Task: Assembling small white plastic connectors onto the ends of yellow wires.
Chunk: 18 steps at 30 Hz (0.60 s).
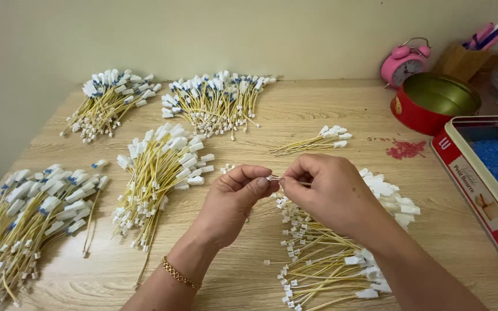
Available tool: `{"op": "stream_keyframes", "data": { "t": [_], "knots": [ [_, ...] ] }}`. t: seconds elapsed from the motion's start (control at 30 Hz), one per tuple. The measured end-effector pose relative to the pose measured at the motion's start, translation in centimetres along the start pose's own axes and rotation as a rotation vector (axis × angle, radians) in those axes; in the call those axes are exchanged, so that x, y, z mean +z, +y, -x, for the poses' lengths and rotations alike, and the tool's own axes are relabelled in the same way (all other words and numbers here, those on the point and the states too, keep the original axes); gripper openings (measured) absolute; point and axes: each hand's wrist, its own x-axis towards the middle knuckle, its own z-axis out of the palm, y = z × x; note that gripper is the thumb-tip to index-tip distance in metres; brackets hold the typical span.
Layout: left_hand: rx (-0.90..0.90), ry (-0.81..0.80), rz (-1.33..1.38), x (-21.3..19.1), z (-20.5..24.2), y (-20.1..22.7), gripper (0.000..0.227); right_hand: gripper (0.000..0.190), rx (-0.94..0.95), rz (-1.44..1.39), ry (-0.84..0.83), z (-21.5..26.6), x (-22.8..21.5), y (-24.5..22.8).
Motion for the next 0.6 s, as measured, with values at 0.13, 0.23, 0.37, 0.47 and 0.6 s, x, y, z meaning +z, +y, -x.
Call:
{"op": "stream_keyframes", "data": {
  "t": [0.13, 0.23, 0.37, 0.47, 0.6],
  "knots": [
    [-0.001, -0.013, 0.040, -0.05, -0.09, -0.12, 0.019, 0.011, 0.009, -0.035, 0.004, 0.05, -0.06, -0.35],
    [-0.002, -0.018, 0.031, -0.12, -0.13, -0.21, 0.019, 0.011, 0.021, -0.056, -0.003, 0.11, 0.05, -0.20],
    [-0.003, -0.018, 0.051, -0.15, -0.10, -0.32, 0.020, 0.011, 0.031, -0.083, -0.003, -0.01, 0.14, 0.01],
    [-0.006, -0.018, 0.068, -0.06, -0.03, -0.25, 0.020, 0.011, 0.047, -0.113, -0.008, -0.09, 0.15, 0.13],
    [-0.008, -0.013, 0.060, 0.07, 0.00, -0.09, 0.019, 0.013, 0.050, -0.156, -0.018, -0.20, 0.15, 0.30]
  ]
}}
